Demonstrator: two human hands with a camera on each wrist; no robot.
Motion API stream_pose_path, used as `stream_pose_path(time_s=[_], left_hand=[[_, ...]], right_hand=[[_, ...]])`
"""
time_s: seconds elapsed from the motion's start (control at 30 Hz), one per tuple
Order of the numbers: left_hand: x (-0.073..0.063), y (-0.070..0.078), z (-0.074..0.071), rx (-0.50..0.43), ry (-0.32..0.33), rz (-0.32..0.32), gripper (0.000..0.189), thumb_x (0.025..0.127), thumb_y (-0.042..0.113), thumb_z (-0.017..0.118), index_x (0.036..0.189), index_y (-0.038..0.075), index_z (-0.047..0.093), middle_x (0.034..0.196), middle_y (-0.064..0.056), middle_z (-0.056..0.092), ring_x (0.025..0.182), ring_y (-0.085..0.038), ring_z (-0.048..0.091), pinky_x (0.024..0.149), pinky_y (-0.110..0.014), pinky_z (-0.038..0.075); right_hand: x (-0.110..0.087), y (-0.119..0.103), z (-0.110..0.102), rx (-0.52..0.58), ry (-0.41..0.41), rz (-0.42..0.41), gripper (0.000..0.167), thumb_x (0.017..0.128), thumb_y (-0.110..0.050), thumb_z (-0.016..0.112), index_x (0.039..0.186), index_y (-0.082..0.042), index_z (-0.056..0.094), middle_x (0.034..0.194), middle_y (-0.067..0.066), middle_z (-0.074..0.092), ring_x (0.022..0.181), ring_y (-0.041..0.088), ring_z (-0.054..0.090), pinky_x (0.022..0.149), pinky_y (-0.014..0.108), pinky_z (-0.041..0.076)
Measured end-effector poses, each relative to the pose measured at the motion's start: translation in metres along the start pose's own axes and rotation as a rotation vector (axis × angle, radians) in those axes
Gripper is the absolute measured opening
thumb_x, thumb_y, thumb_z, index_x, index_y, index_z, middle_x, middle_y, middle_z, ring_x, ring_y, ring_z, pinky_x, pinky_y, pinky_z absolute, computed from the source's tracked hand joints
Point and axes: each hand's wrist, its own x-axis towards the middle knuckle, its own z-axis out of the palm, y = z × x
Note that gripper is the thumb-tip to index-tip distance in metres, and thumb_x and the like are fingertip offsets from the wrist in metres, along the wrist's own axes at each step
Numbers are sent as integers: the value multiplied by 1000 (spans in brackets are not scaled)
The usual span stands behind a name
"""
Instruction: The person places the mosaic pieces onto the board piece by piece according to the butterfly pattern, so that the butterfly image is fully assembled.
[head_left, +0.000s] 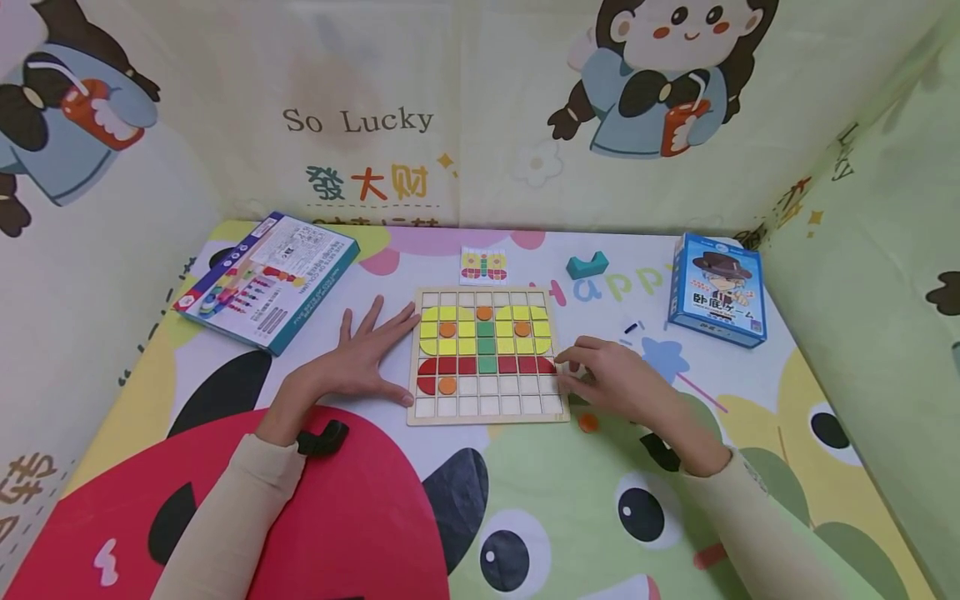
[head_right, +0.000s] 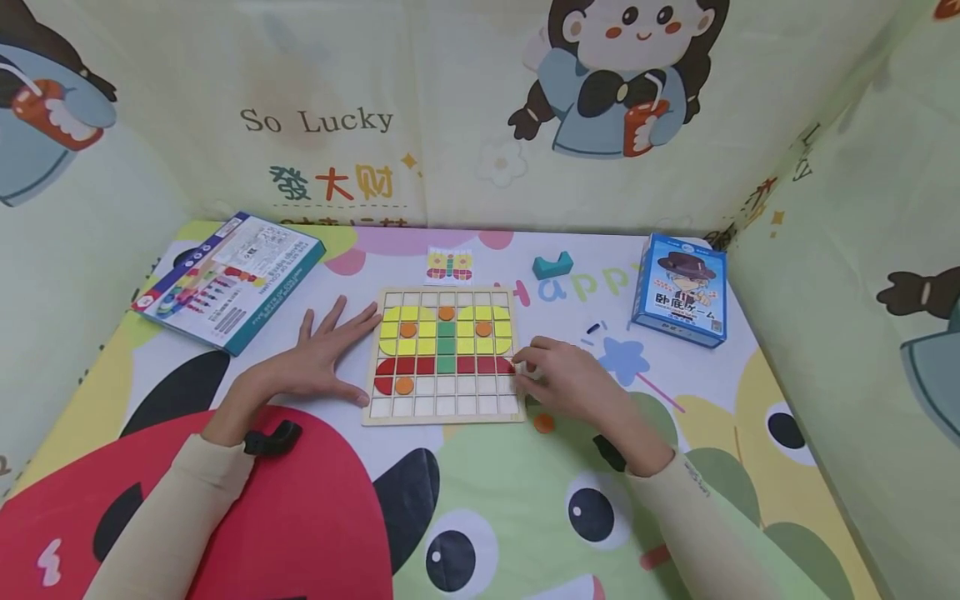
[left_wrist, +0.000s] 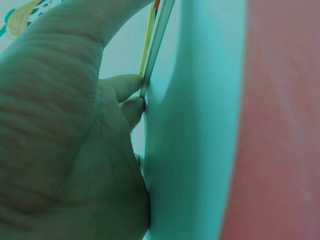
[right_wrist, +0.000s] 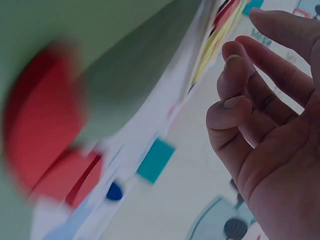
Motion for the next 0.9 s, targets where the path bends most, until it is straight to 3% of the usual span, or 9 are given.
stream_pose_path(time_s=[0.3,0.47,0.7,0.9], left_hand=[[1,-1,1,-4,1,-1,131,70,59,91,172,30,15,182,-3,6,166,-40,-17,122,-78,-19],[0,0,0,-7,0,0,131,70,58,92,172,29,15,182,-3,6,166,-40,-17,122,-78,-19],[-1,2,-1,-7,-1,-2,131,70,58,92,172,30,15,182,-2,5,166,-39,-17,123,-78,-19],[-1,3,-2,-6,-2,-5,131,70,58,92,172,29,14,182,-2,5,166,-39,-17,123,-78,-19]], right_hand=[[-32,49,-23,-4,-12,107,24,95,-20,79,117,-9,78,94,0,72,77,11,58,65,24,53],[-49,69,-27,3,9,120,21,94,-18,81,113,-9,80,90,-2,71,78,10,58,64,24,52],[-63,81,-25,19,2,153,23,92,-23,84,111,-12,81,88,-5,69,75,9,54,63,22,49],[-63,86,-19,34,5,143,24,91,-20,85,113,-11,80,93,-3,72,83,11,60,69,23,54]])
